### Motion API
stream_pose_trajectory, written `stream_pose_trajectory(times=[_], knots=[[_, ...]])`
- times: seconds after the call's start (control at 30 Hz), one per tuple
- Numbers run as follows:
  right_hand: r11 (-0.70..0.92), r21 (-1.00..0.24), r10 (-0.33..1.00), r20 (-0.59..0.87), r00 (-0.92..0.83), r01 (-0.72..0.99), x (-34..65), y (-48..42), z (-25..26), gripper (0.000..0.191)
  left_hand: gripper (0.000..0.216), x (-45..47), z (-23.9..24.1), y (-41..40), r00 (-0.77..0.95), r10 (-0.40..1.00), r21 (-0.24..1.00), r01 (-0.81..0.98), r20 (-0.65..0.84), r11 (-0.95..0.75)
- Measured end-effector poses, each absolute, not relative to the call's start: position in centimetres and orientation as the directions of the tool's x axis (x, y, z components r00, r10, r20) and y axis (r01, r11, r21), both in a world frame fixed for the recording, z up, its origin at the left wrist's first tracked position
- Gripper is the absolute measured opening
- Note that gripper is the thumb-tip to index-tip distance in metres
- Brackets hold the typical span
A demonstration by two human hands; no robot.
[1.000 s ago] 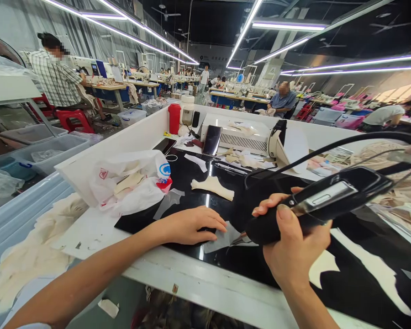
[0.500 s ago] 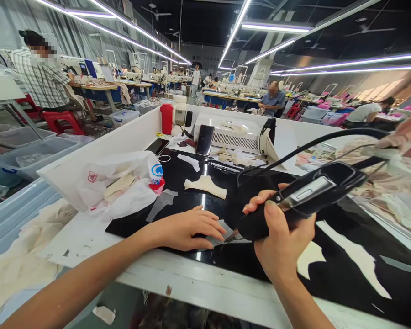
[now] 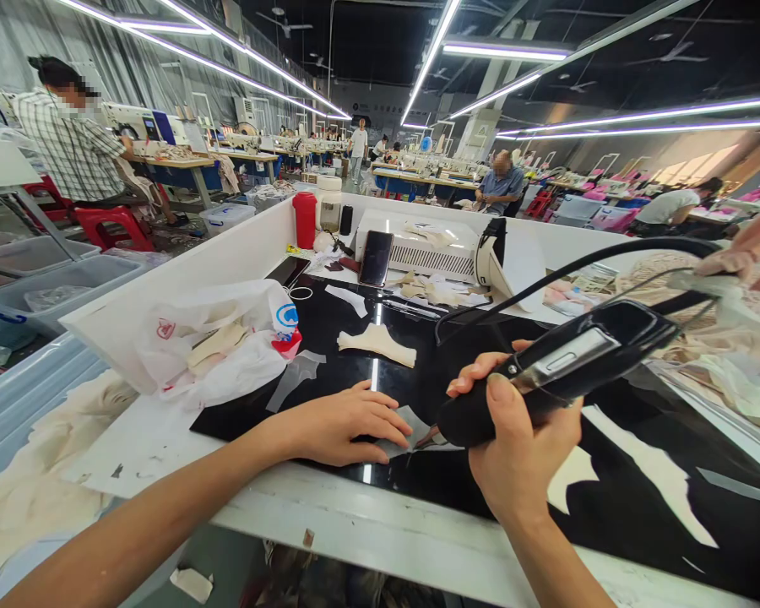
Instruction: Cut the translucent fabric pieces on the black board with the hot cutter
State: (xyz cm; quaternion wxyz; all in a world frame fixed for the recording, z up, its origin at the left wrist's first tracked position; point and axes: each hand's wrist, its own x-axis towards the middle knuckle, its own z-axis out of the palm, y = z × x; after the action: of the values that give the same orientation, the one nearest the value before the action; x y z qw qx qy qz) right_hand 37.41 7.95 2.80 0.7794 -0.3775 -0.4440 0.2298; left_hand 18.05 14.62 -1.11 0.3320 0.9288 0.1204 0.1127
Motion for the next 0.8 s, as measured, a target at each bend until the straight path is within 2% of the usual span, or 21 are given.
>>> stream_pose_trajectory(times=[0.33, 0.6, 0.8], knots=[[0.608, -0.794, 0.699, 0.524, 0.488, -0.018, 37.4, 7.9, 2.7, 0.039, 0.031, 18.2, -1.2, 14.6, 0.947, 0.296, 0.637, 0.151, 0.127, -0.756], [0.604, -0.797, 0.692, 0.537, 0.482, 0.02, 37.9, 8.3, 2.7, 0.04, 0.027, 17.5, -0.6, 15.0, 0.937, 0.327, 0.684, 0.156, 0.126, -0.713], [0.626, -0.778, 0.673, 0.504, 0.542, -0.053, 37.4, 8.2, 3.7, 0.04, 0.02, 17.3, -0.3, 15.0, 0.956, 0.286, 0.678, 0.171, 0.061, -0.715]])
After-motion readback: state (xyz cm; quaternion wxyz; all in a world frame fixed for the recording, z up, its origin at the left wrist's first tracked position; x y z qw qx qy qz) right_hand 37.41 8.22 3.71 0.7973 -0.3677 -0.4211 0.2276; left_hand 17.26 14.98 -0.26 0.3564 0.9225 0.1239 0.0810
